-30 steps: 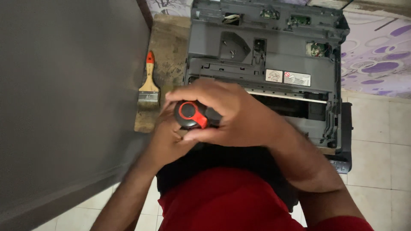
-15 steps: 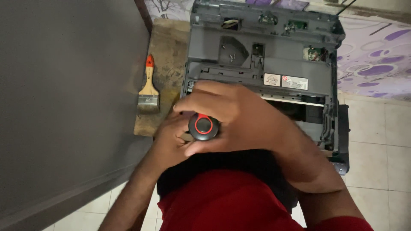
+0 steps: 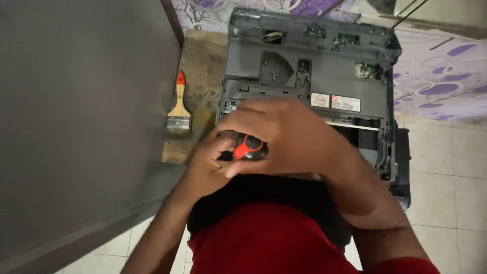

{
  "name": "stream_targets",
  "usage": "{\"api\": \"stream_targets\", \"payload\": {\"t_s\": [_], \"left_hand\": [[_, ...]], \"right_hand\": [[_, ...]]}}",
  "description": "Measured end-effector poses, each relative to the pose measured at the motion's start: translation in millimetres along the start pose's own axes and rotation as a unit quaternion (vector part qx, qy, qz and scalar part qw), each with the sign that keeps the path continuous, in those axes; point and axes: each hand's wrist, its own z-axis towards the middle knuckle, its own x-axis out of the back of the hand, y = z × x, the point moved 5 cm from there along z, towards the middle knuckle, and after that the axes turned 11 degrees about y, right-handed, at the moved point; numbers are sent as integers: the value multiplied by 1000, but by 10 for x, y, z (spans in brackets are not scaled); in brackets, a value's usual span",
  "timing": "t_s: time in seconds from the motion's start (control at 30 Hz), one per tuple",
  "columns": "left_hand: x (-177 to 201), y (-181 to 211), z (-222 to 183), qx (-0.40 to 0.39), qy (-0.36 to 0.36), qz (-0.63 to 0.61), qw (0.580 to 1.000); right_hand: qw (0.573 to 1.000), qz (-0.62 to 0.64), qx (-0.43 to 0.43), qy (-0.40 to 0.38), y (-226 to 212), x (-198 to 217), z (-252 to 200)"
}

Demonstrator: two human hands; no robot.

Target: Disassembling, cleaning, and reassembling a printer using a screwdriver and a brush

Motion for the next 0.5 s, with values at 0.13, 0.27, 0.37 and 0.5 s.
{"api": "stream_targets", "payload": {"t_s": [0.13, 0.27, 0.37, 0.5], "left_hand": [[8, 16, 31, -32, 21, -29, 999], [0, -231, -37, -43, -6, -17, 999], [19, -257, -44, -63, -64, -6, 996], [-1, -251, -60, -72, -64, 12, 995]], "right_hand": [[999, -28, 34, 7, -91, 35, 105], [980, 114, 41, -160, -89, 57, 158], [958, 162, 52, -230, -22, -5, 144], [967, 94, -43, -232, 116, -87, 206]]}}
